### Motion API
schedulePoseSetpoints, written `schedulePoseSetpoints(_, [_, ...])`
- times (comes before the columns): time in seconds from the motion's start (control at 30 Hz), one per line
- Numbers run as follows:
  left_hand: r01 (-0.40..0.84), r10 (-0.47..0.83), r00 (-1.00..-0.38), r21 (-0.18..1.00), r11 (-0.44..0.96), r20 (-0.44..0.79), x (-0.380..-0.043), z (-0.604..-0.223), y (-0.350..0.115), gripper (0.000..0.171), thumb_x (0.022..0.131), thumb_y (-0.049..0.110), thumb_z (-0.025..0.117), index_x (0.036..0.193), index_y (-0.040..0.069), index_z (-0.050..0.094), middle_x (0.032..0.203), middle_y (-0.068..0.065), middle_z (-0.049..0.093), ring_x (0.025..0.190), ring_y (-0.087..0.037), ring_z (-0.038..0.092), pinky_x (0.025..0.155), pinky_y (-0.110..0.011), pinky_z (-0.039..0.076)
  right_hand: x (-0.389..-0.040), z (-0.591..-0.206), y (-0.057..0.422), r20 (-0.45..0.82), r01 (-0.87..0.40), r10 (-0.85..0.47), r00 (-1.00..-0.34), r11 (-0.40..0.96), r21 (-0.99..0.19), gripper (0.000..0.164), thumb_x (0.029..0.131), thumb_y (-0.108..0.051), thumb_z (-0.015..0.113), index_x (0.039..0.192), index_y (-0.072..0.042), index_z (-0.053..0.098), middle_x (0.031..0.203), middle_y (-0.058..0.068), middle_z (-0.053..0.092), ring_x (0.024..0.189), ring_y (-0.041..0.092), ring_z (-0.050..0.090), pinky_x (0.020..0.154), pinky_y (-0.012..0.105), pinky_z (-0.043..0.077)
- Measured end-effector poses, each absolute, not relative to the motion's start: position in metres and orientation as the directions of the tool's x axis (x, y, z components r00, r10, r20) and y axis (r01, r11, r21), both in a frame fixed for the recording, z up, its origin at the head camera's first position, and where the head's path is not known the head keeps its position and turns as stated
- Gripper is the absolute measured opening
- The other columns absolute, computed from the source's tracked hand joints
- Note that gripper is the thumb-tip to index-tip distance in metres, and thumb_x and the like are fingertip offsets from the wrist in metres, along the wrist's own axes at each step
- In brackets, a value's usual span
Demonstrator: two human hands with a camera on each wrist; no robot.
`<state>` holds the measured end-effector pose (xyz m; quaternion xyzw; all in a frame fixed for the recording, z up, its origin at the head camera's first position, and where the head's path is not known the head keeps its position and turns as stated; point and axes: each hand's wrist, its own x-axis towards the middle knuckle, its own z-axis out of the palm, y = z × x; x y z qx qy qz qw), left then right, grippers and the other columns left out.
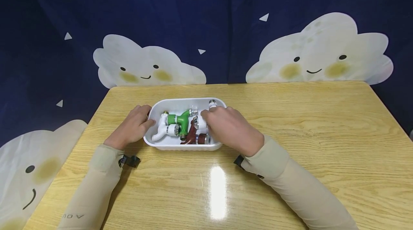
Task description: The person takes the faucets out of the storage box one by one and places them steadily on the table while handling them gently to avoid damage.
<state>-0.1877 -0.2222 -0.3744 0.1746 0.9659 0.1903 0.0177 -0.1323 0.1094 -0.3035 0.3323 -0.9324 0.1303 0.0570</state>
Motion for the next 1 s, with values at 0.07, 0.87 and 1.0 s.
schedulePoseSetpoints(0.07, [0.328, 0.343, -0.939, 0.375, 0.867, 0.029, -0.187, -0.375, -0.222, 0.025, 0.095, 0.022, 0.050, 0.106, 0.003, 0.060, 0.092, -0.011, 0.060, 0.091, -0.029, 0.047, 0.087, -0.040, 0.036, -0.132, -0.302, 0.110, 0.199, -0.636, -0.604, -0.771, 0.744, -0.205, 0.018, 0.085, 0.002, 0.071, 0.100, -0.007, 0.071, 0.082, 0.003, 0.070, 0.062, 0.011, 0.054, 0.053, 0.030, 0.044])
schedulePoseSetpoints(0.87, [0.333, 0.342, -0.939, 0.370, 0.867, 0.044, -0.187, -0.374, -0.222, 0.024, 0.094, 0.022, 0.049, 0.104, 0.003, 0.060, 0.090, -0.011, 0.060, 0.091, -0.029, 0.048, 0.086, -0.040, 0.036, -0.132, -0.291, 0.116, 0.164, -0.589, -0.566, -0.808, 0.784, -0.197, 0.027, 0.087, -0.001, 0.072, 0.114, -0.002, 0.072, 0.097, 0.009, 0.077, 0.074, 0.016, 0.065, 0.063, 0.036, 0.055])
schedulePoseSetpoints(1.0, [0.333, 0.343, -0.938, 0.371, 0.867, 0.040, -0.187, -0.374, -0.222, 0.023, 0.094, 0.022, 0.048, 0.103, 0.004, 0.059, 0.089, -0.011, 0.059, 0.091, -0.029, 0.048, 0.085, -0.039, 0.036, -0.133, -0.290, 0.117, 0.164, -0.588, -0.565, -0.809, 0.786, -0.192, 0.026, 0.087, -0.001, 0.071, 0.113, -0.003, 0.072, 0.096, 0.009, 0.077, 0.074, 0.016, 0.066, 0.063, 0.038, 0.055])
